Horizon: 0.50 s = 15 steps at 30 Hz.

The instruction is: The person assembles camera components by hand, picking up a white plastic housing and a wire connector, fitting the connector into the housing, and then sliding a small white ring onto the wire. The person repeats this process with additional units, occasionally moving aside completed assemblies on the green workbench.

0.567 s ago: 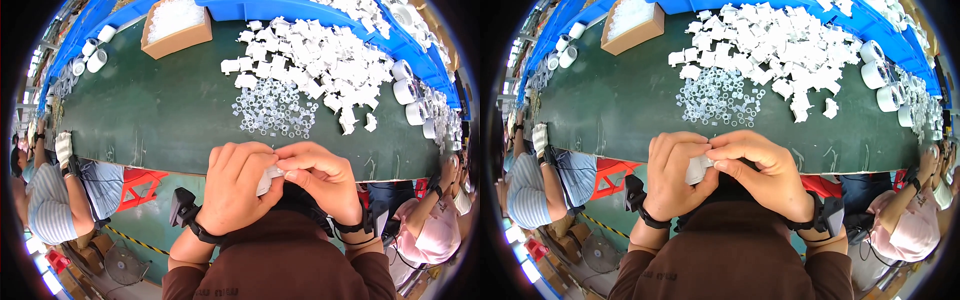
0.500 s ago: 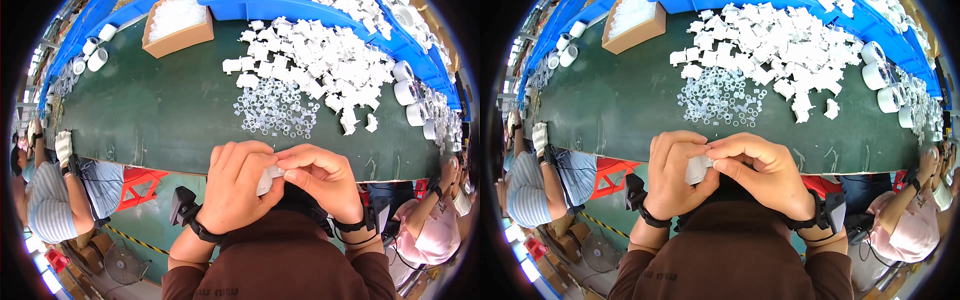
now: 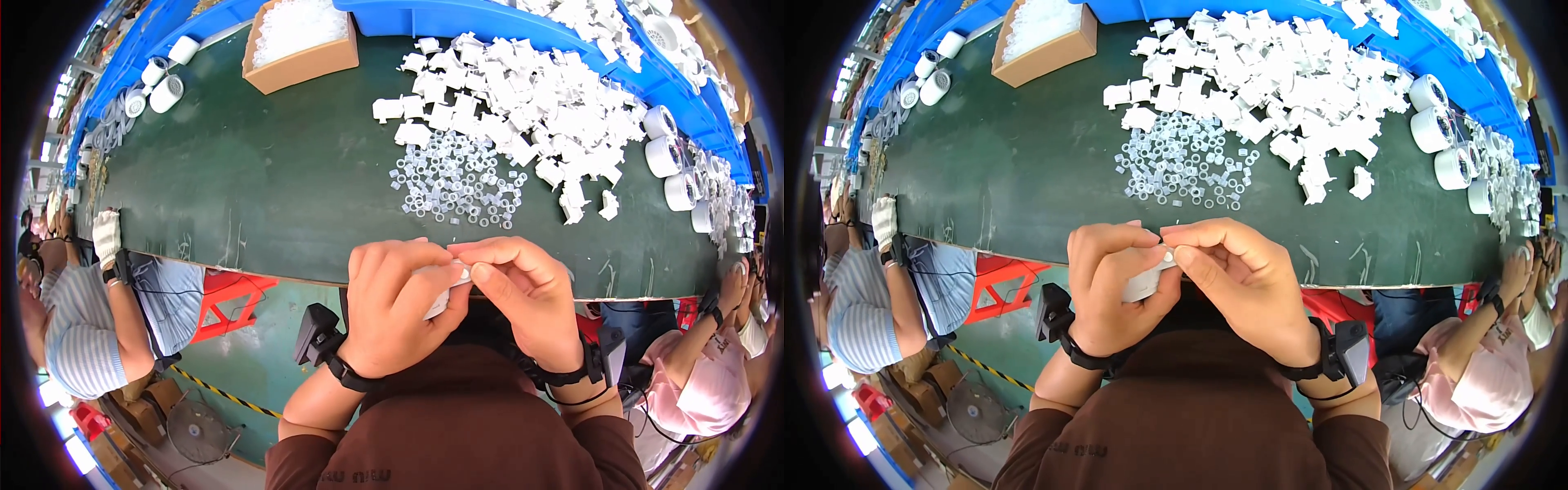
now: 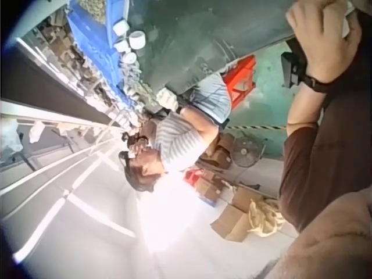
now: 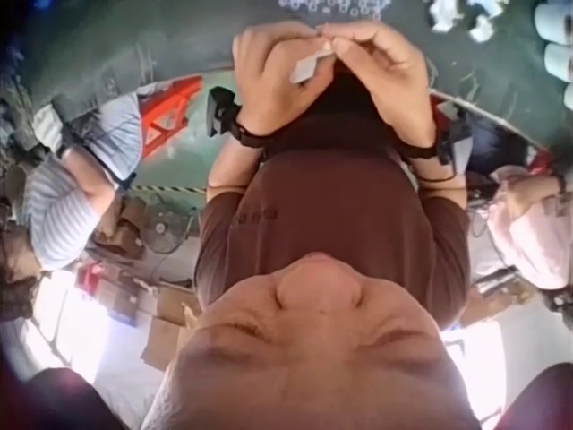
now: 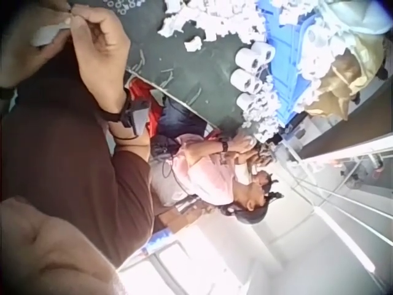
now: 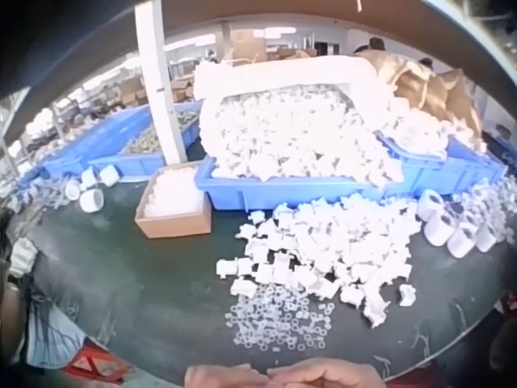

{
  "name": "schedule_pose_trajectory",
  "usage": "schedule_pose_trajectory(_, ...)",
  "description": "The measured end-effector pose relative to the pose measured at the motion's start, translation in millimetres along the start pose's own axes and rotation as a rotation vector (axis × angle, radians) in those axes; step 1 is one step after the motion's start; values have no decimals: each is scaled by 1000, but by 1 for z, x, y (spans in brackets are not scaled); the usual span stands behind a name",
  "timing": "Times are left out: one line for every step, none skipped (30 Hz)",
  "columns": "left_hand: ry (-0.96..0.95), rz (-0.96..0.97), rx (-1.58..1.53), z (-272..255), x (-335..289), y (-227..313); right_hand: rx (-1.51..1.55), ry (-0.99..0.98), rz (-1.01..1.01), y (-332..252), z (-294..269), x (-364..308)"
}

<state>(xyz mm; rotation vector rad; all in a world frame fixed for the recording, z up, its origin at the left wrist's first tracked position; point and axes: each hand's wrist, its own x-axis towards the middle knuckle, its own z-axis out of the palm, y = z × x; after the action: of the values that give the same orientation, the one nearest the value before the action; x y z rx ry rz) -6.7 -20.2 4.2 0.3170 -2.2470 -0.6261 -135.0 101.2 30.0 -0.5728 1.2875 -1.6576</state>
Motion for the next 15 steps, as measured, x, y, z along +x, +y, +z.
schedule_pose_trajectory(0,-1,4,0,-1,0,2,-4,0,2,0,0)
schedule_pose_trajectory(-2,-26,0,0,-1,0,-26,-2,-33,4,1,0)
schedule_pose_trajectory(-6,-47,-12,0,-1,0,-56,7,-67,7,2,-1)
schedule_pose_trajectory(-6,-41,-17,-1,-1,1,-58,13,-72,11,4,-3)
schedule_pose_trajectory(-36,-47,-17,-2,0,3,-95,43,-116,16,6,-5)
schedule_pose_trajectory(-65,-44,-26,-5,3,5,-138,82,-166,19,10,-7)
schedule_pose_trajectory(-61,-21,-54,-6,5,3,-180,103,-150,23,9,-10)
schedule_pose_trajectory(-104,-16,-38,-14,3,-1,-252,66,-164,21,12,-10)
schedule_pose_trajectory(-143,-6,-25,-19,1,-6,-331,33,-177,19,11,-9)
schedule_pose_trajectory(-170,-13,-4,-25,0,-12,-413,9,-317,21,6,-7)
schedule_pose_trajectory(-195,-17,28,-36,-2,-19,-494,-24,-457,21,1,-5)
schedule_pose_trajectory(-171,-37,244,-49,-6,-29,-495,21,-488,15,-5,-5)
schedule_pose_trajectory(-136,-61,461,-59,-6,-39,-524,58,-509,4,-17,-5)
schedule_pose_trajectory(-53,-159,573,-61,1,-45,-775,172,-627,-10,-34,-2)
schedule_pose_trajectory(32,-260,685,-62,9,-51,-1025,289,-737,-25,-54,1)
